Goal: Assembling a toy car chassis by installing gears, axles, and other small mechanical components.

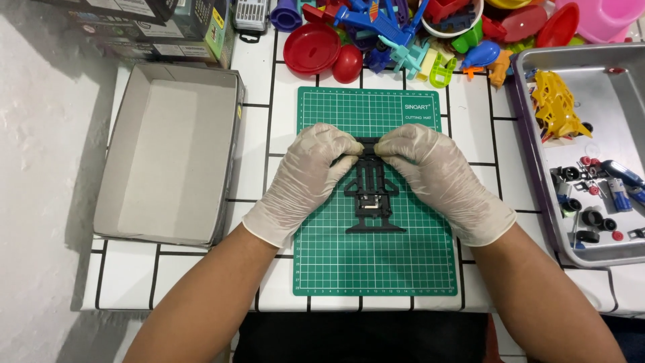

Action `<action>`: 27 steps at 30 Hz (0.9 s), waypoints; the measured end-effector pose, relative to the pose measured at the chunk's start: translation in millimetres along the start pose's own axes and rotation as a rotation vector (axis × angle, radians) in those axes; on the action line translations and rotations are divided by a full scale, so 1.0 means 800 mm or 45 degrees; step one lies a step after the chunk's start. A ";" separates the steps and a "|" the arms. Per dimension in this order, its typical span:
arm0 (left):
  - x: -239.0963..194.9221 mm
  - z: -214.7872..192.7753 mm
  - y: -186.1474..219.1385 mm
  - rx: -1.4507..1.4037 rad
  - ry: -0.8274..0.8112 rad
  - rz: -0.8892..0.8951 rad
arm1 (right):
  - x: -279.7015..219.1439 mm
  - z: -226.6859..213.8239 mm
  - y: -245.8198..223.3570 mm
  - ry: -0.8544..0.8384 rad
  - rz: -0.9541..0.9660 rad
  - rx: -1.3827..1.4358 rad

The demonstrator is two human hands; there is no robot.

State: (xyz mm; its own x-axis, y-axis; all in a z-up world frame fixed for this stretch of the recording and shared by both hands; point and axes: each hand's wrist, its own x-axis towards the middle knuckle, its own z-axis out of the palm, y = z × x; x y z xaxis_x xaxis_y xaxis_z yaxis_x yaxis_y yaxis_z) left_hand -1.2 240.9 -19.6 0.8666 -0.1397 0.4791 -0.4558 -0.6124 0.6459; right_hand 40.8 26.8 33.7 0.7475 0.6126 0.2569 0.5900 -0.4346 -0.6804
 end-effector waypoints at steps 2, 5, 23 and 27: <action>0.000 -0.002 0.004 0.025 -0.004 -0.009 | -0.002 0.003 -0.006 0.012 0.014 -0.002; -0.001 -0.003 0.008 0.061 -0.015 -0.031 | -0.003 0.008 -0.002 0.041 0.052 0.019; -0.001 -0.005 0.014 -0.010 -0.094 -0.162 | -0.004 0.012 -0.005 0.109 0.060 0.047; 0.000 -0.011 0.023 -0.067 -0.093 -0.186 | -0.002 0.011 -0.003 0.082 0.028 0.035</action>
State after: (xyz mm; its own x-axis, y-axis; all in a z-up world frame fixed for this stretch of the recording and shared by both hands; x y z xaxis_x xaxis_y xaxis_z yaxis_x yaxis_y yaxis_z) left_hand -11.3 236.7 -2.4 0.9359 -0.1099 0.3348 -0.3327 -0.5889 0.7366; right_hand 35.6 32.4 28.8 0.7788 0.5589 0.2848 0.5653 -0.4285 -0.7049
